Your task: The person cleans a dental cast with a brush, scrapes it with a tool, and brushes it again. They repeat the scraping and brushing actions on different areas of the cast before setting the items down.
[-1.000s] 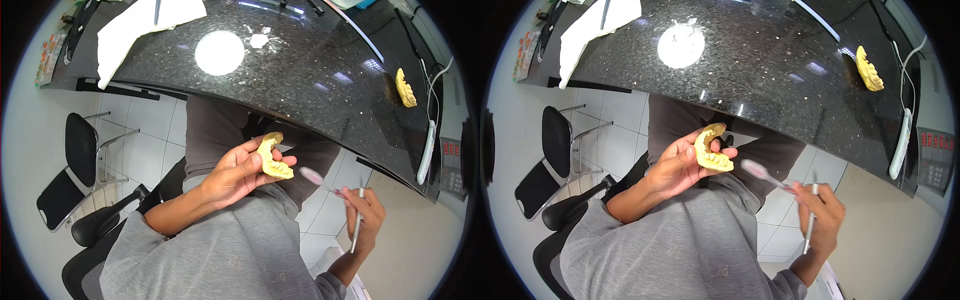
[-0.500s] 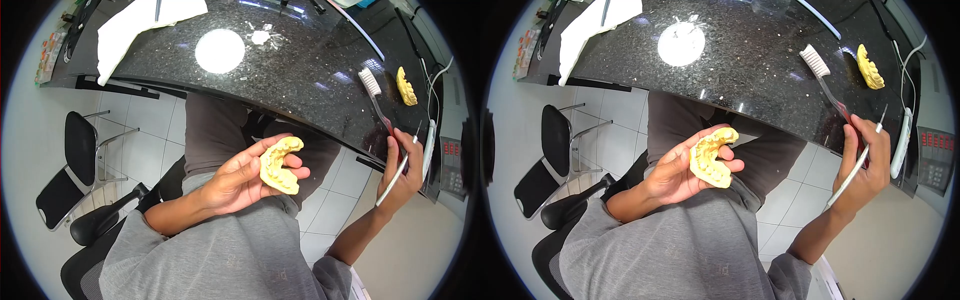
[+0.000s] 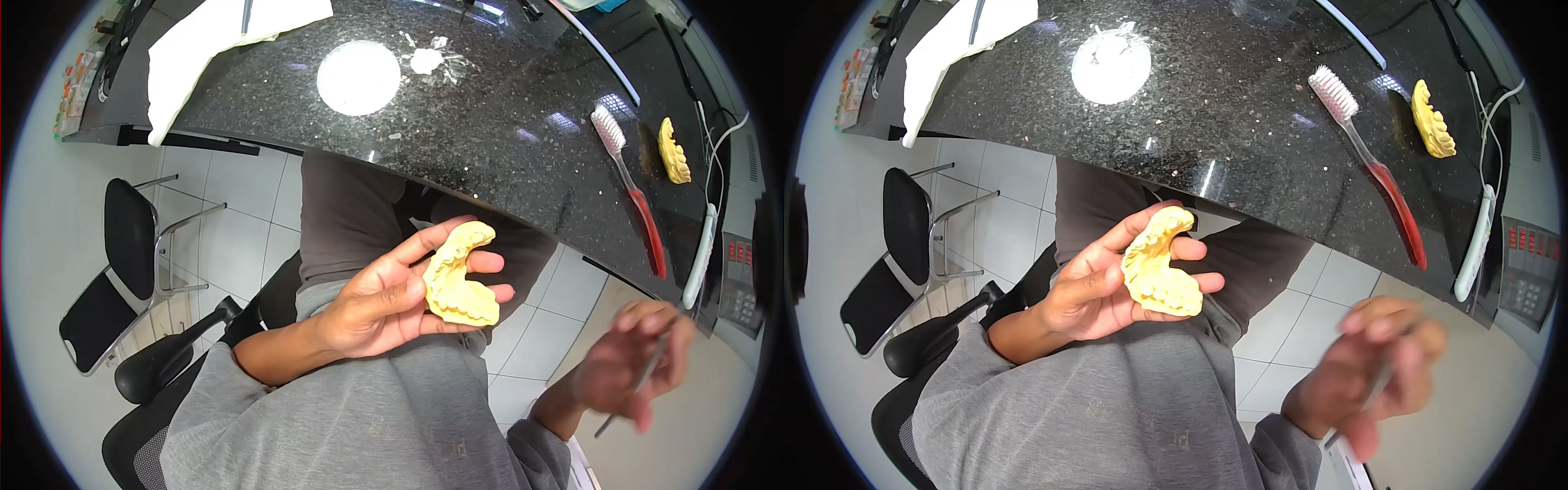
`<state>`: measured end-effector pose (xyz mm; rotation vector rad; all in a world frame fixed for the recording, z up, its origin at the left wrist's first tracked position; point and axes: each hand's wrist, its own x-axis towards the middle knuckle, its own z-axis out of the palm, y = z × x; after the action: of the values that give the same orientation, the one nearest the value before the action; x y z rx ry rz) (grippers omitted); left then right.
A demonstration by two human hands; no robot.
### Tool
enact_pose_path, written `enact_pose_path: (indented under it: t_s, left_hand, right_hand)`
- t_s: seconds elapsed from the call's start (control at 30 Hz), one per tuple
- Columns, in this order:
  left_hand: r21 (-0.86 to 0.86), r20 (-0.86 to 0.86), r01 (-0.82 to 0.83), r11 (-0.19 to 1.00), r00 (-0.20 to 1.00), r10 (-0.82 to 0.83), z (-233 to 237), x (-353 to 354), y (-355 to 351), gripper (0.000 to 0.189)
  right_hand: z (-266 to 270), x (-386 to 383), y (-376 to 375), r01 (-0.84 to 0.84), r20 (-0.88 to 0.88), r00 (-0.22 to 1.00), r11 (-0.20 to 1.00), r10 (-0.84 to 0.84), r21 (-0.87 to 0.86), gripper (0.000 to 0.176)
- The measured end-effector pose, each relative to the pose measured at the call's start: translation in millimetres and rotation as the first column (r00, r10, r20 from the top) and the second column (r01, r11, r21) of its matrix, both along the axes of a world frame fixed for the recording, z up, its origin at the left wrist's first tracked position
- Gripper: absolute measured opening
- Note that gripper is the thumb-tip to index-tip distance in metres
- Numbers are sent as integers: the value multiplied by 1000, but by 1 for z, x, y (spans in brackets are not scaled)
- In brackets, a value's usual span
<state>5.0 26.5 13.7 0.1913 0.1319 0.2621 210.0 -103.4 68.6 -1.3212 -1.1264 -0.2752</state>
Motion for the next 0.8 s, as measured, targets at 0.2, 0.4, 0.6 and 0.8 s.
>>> enact_pose_path:
  t_s: [0.2, 0.4, 0.6, 0.8]
  left_hand:
    - [24, 8, -29, 999, 1000, 29, -3, 0, 1, 71]
    - [67, -20, -46, 997, 999, 48, -1, -2, 0, 74]
    - [98, -46, -70, 993, 996, 75, -1, -4, -3, 75]
    - [128, -66, -77, 989, 994, 86, 0, -5, -4, 76]
  right_hand:
    - [0, -38, -2, -357, -218, 933, 815, 286, -457, 35]
    - [-10, -39, 1, -507, -423, 839, 776, 343, -375, 20]
    - [-8, -49, -1, -542, -692, 679, 803, 244, -249, 18]
    - [-17, -52, -3, -573, -687, 667, 789, 289, -224, 16]
